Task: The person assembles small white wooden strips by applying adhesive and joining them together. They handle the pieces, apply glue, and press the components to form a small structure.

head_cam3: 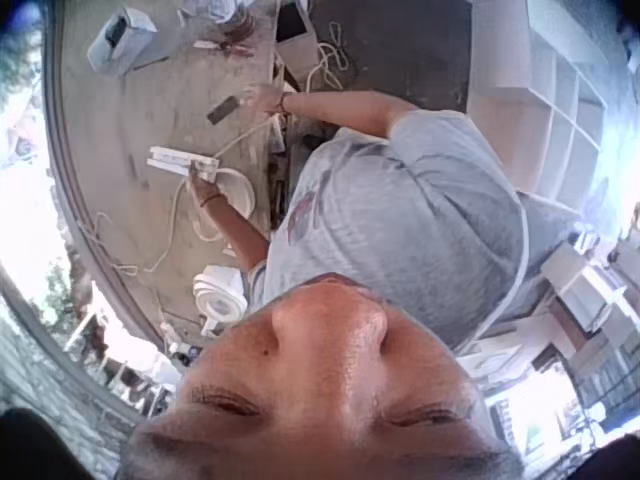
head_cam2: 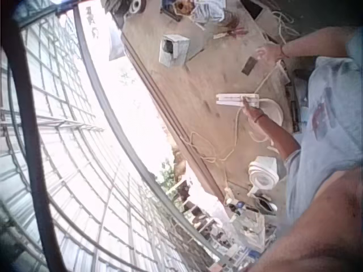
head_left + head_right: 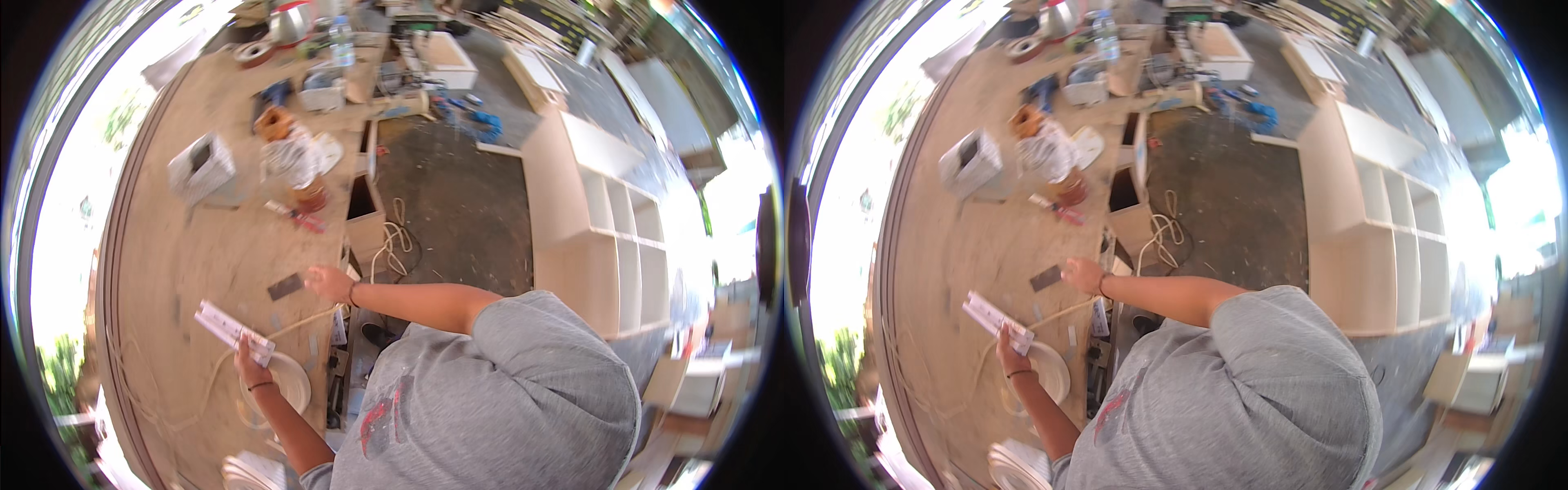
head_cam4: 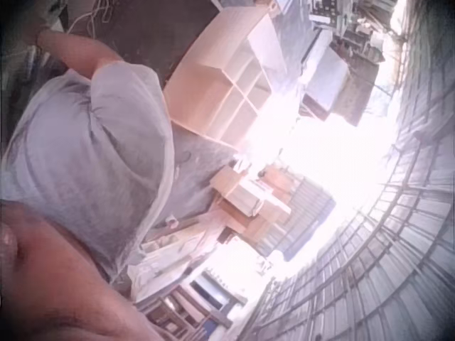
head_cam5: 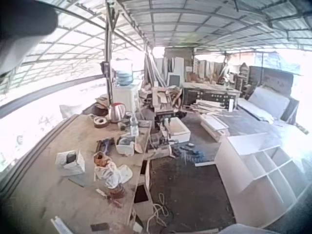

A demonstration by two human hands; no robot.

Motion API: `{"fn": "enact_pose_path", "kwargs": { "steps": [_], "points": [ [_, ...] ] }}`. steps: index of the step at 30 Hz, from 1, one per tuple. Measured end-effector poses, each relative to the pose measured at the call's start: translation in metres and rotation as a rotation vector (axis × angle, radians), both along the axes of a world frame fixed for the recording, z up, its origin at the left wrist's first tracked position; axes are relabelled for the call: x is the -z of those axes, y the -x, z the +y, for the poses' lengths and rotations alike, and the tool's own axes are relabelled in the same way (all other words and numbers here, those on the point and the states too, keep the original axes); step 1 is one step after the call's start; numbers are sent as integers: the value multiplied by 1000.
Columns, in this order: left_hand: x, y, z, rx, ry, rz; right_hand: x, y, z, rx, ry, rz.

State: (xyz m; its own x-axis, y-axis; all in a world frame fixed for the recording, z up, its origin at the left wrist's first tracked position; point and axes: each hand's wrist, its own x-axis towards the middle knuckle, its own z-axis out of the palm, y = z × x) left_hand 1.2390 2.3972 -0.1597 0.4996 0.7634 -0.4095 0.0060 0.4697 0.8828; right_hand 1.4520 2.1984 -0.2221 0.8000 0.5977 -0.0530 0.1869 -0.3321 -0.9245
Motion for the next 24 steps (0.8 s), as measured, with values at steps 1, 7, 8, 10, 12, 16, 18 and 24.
{"fn": "enact_pose_path", "kwargs": {
  "steps": [1, 7, 8, 10, 12, 16, 18, 24],
  "points": [
    [9, 3, 10, -26, -25, 57, -46, 8, -33, -108, -52, 138],
    [34, -25, 38, 15, -248, 341, -22, 11, -246, 89, -1, 507],
    [41, -28, 42, 8, -261, 377, -7, 13, -285, 182, 56, 450],
    [51, -36, 43, -18, -284, 442, 20, 10, -366, 214, 445, 109],
    [58, -46, 41, -50, -312, 496, 55, 19, -441, 550, 525, 286],
    [83, -43, 86, 26, -596, 1035, 144, 44, -598, 571, 934, 490],
    [52, -17, 105, 293, -1226, 1551, 158, 40, -650, -167, 1273, 365],
    [38, -205, -159, -500, -1035, 1313, 251, -6, -755, 432, 754, 901]
  ]
}}
